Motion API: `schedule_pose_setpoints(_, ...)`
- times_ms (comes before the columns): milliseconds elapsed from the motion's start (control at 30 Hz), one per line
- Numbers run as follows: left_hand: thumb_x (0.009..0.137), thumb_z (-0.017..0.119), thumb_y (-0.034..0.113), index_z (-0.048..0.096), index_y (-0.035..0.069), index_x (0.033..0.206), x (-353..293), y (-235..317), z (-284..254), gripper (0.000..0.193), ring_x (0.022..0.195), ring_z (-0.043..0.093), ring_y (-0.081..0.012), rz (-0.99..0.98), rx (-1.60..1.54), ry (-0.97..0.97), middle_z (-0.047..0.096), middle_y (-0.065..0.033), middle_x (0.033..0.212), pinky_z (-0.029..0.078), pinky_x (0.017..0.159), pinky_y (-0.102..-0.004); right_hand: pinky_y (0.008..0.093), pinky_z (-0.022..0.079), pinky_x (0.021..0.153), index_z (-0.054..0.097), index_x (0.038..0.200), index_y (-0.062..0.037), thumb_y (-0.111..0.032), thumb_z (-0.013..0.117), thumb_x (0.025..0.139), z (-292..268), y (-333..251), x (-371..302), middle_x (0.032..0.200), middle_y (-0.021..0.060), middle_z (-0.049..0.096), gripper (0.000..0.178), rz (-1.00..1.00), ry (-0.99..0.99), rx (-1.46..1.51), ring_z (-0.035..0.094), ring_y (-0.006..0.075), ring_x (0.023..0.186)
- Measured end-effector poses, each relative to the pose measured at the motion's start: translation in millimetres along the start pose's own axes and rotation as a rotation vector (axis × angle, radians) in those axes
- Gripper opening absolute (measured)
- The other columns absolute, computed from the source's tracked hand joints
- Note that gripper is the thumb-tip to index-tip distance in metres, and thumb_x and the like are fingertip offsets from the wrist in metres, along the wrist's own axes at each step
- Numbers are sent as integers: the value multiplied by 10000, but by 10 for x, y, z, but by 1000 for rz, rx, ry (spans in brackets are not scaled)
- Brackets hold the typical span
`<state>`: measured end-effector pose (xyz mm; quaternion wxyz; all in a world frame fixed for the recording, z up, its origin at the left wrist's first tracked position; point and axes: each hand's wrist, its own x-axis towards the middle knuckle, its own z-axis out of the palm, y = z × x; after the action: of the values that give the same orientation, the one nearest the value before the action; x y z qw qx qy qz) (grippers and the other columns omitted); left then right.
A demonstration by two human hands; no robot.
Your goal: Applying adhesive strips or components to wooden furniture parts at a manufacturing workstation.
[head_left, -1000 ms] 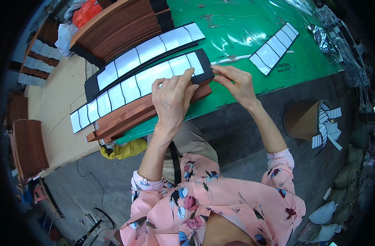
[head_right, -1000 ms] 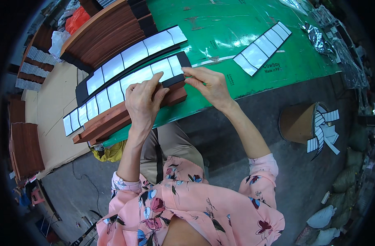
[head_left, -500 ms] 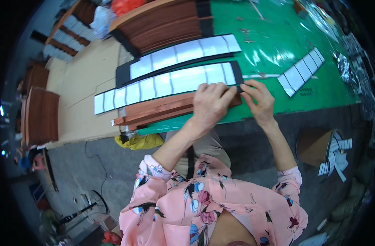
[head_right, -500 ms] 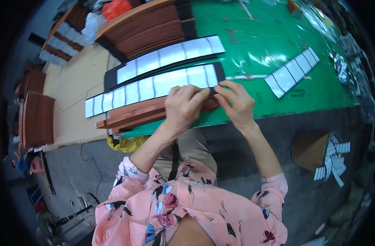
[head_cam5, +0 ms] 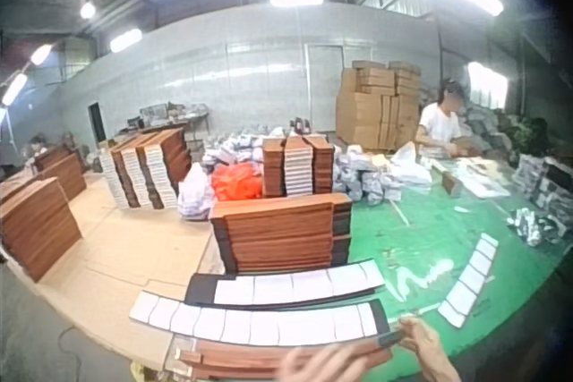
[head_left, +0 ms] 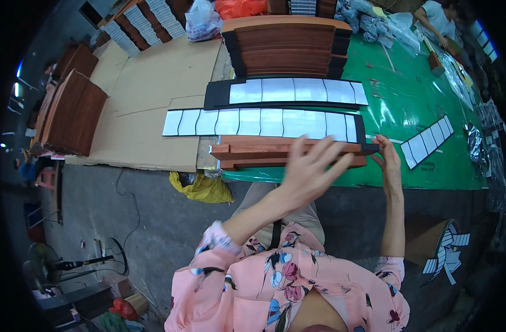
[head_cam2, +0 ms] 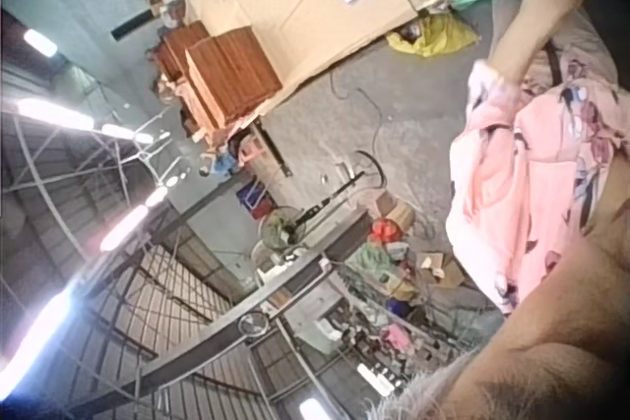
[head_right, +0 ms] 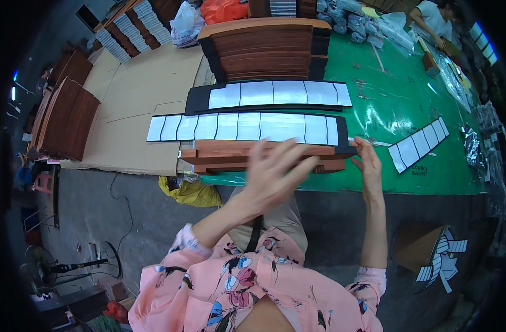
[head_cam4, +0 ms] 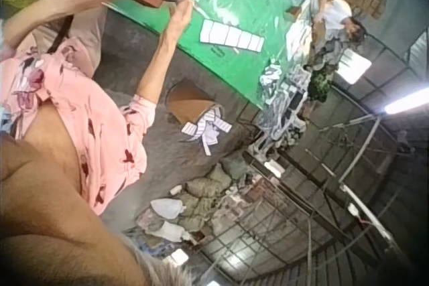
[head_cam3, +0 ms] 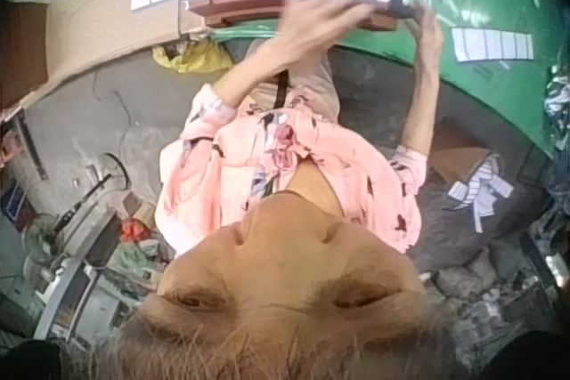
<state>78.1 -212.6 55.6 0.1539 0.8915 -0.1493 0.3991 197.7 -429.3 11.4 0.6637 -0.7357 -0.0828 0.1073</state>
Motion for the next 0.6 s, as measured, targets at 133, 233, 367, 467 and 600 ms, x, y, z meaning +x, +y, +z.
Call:
schedule_pose_setpoints(133, 806, 607, 82, 605, 47, 1053, -752, -500, -886, 250, 843, 561, -258, -386, 258, 228, 588, -87, 886, 425, 732, -362, 258, 456, 769, 554, 1173, -9, -515, 347, 942, -193, -92, -35, 1087, 64, 520, 593, 87, -56, -205, 539, 114, 830)
schedule_pose_setpoints(233, 894, 542, 134, 572, -4, 1107, -960, -829, -1112, 256, 806, 567, -221, -811, 224, 91, 581, -88, 852, 439, 716, -323, 248, 470, 696, 598, 1103, -3, -439, 426, 941, -156, -171, -20, 952, 44, 553, 496, 123, -86, -230, 533, 91, 762)
schedule_pose_setpoints(367, 930, 503, 151, 542, -17, 1168, -1200, -982, -1038, 294, 758, 547, -137, -1143, -379, -58, 588, -70, 842, 441, 684, -271, 242, 468, 677, 624, 1049, -10, -354, 502, 929, -101, -137, 35, 794, 14, 573, 384, 130, -88, -274, 535, 82, 717)
schedule_pose_setpoints(467, 909, 532, 116, 560, 10, 1160, -1237, -1040, -1031, 274, 743, 520, -109, -1126, -411, -25, 589, -57, 855, 429, 658, -249, 236, 464, 679, 629, 1040, -15, -345, 508, 929, -43, -148, 58, 789, 9, 571, 368, 148, -80, -272, 537, 79, 720)
schedule_pose_setpoints(600, 825, 624, 71, 608, 2, 1039, -1082, -1069, -1084, 225, 738, 496, -110, -1039, -303, -128, 583, -54, 886, 422, 648, -247, 234, 462, 693, 635, 1038, -25, -337, 511, 929, -118, -219, 39, 795, 0, 571, 353, 134, -97, -337, 539, 75, 741)
